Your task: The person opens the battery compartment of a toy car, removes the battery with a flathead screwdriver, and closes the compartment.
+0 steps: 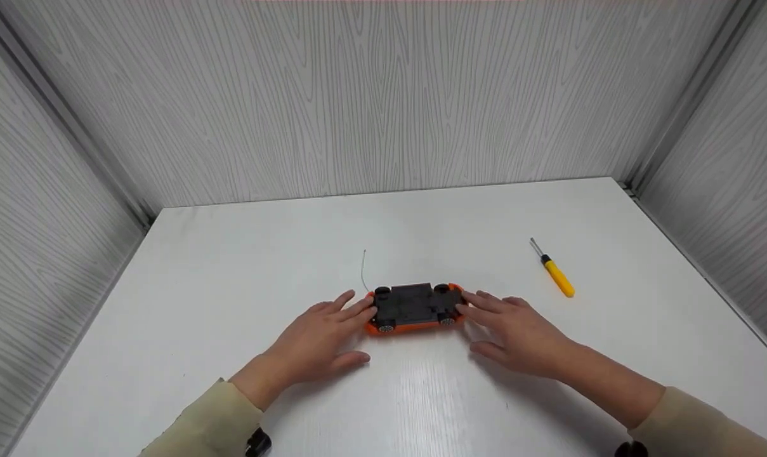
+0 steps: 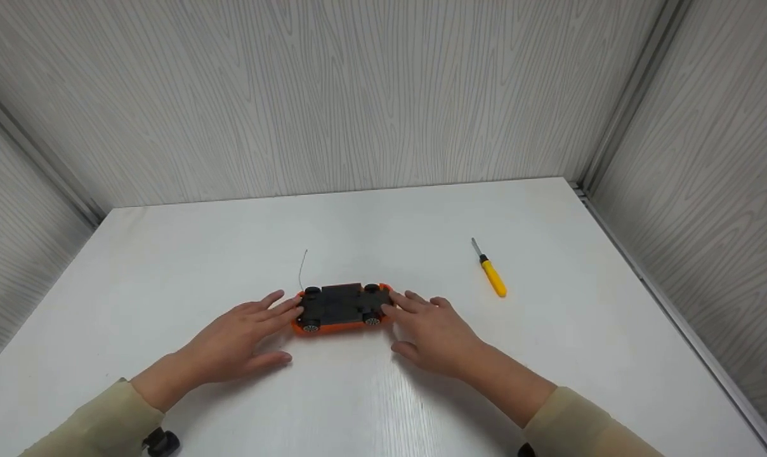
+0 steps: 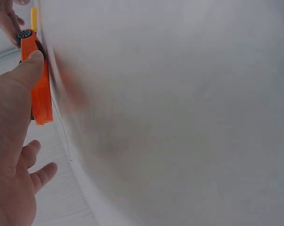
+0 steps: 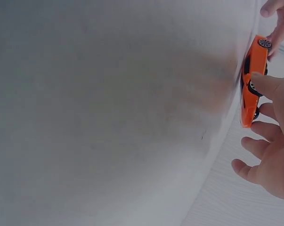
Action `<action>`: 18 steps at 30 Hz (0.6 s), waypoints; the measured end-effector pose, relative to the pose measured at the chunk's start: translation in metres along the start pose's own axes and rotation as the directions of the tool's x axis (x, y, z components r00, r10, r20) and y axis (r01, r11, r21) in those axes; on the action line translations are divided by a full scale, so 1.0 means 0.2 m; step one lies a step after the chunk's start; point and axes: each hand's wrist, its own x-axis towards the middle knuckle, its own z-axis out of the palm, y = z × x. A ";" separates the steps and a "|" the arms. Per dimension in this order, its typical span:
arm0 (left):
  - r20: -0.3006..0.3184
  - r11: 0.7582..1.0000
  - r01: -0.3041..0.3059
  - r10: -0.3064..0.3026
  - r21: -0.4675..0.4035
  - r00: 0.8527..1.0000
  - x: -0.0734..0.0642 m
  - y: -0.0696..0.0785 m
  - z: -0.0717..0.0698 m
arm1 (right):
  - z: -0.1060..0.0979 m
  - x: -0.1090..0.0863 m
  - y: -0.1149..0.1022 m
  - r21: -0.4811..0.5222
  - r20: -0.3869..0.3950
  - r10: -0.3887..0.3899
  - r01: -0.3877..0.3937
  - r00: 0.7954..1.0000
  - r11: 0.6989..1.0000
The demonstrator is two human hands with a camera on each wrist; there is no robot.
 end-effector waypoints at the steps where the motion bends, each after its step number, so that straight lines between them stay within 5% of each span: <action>1: 0.007 1.000 0.005 -0.004 -0.006 1.000 0.00 0.00 0.00 | 0.00 0.00 0.00 -0.004 0.007 0.002 -0.002 1.000 1.000; 18: 0.015 0.999 -0.006 0.007 -0.050 1.000 -0.03 0.02 0.01 | 0.01 0.03 0.03 0.027 0.022 0.033 -0.033 0.999 0.999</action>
